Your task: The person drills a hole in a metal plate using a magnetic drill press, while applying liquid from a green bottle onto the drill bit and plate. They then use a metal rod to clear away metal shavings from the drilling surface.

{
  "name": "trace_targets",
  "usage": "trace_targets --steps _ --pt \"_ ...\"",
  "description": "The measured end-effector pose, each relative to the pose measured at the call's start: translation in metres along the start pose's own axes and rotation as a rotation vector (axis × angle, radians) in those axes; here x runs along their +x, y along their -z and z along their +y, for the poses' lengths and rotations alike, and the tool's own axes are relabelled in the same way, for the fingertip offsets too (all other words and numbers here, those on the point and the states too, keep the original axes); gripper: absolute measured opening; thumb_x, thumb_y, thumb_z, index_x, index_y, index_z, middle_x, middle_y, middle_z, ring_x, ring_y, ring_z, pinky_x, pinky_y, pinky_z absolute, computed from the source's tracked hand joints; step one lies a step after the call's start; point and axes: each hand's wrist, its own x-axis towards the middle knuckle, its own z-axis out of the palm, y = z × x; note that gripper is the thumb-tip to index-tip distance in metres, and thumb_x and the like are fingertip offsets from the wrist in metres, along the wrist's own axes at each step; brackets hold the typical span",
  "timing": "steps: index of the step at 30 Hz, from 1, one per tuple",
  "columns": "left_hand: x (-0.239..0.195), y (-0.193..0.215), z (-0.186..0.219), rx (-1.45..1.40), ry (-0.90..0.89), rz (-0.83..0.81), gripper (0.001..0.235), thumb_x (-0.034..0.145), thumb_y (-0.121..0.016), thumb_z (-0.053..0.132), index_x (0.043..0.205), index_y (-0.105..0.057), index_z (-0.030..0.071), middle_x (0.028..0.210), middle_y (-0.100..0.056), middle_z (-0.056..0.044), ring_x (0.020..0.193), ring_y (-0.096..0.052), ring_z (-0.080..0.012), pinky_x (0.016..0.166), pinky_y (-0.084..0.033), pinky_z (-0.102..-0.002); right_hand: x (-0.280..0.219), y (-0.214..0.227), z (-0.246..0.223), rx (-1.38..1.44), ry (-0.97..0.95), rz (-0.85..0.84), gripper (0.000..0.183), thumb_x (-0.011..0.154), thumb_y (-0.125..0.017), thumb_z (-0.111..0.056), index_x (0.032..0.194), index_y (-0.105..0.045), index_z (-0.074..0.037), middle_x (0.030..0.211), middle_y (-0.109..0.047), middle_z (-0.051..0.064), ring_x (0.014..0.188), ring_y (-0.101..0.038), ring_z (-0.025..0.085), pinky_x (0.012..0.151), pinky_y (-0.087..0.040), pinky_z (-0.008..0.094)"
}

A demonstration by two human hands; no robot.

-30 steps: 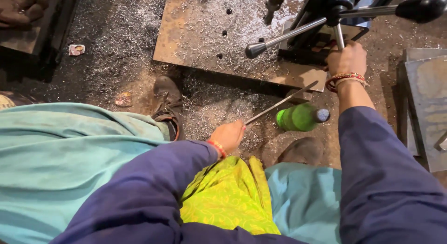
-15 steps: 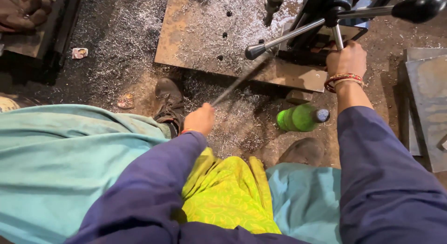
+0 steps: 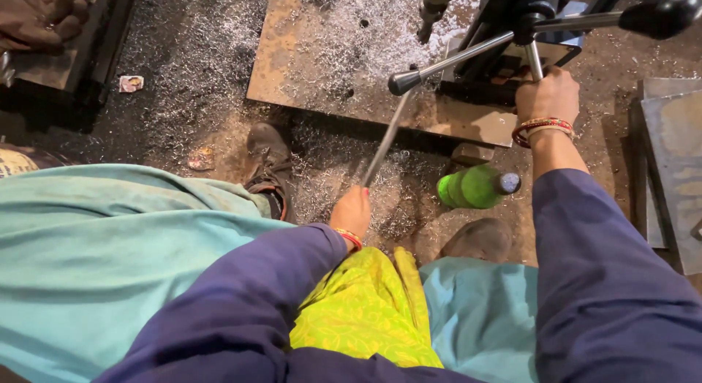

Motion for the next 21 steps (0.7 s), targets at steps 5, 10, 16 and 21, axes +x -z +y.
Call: trace_targets --steps 5,10,16,21 --pt "-0.013 -0.029 0.001 0.012 0.052 -0.094 0.032 0.105 -0.045 0.030 0.099 -0.060 0.002 0.080 -0.068 -0.027 0.077 -0.066 -0.0488 0.071 -0.051 -0.058 -0.003 0.003 -0.003 0.004 0.003 0.017 0.027 0.095 -0.069 -0.026 0.099 -0.073 0.000 0.096 -0.071 0.029 0.089 -0.069 0.046 0.080 -0.056 0.051" --pt "-0.011 -0.040 0.001 -0.048 0.096 -0.110 0.033 0.105 -0.047 0.031 0.100 -0.060 0.001 0.081 -0.068 -0.029 0.080 -0.065 -0.0503 0.072 -0.050 -0.058 -0.003 0.003 -0.002 0.009 0.016 0.027 0.029 0.096 -0.070 -0.028 0.099 -0.073 0.001 0.096 -0.070 0.029 0.089 -0.068 0.046 0.080 -0.055 0.051" --pt "0.033 -0.044 0.022 -0.106 0.058 -0.082 0.034 0.106 -0.044 0.031 0.099 -0.062 0.002 0.086 -0.070 -0.027 0.081 -0.067 -0.0481 0.073 -0.053 -0.056 -0.002 0.001 0.000 0.008 -0.005 0.010 0.025 0.096 -0.067 -0.023 0.100 -0.073 0.000 0.095 -0.070 0.029 0.088 -0.069 0.046 0.080 -0.056 0.050" --pt "0.077 -0.030 0.042 0.161 0.219 -0.145 0.039 0.108 -0.039 0.038 0.106 -0.061 0.005 0.091 -0.071 -0.026 0.087 -0.068 -0.0484 0.076 -0.053 -0.058 0.001 -0.003 0.002 -0.005 -0.016 0.014 0.021 0.090 -0.065 -0.016 0.100 -0.073 0.001 0.096 -0.071 0.029 0.089 -0.069 0.045 0.081 -0.056 0.049"
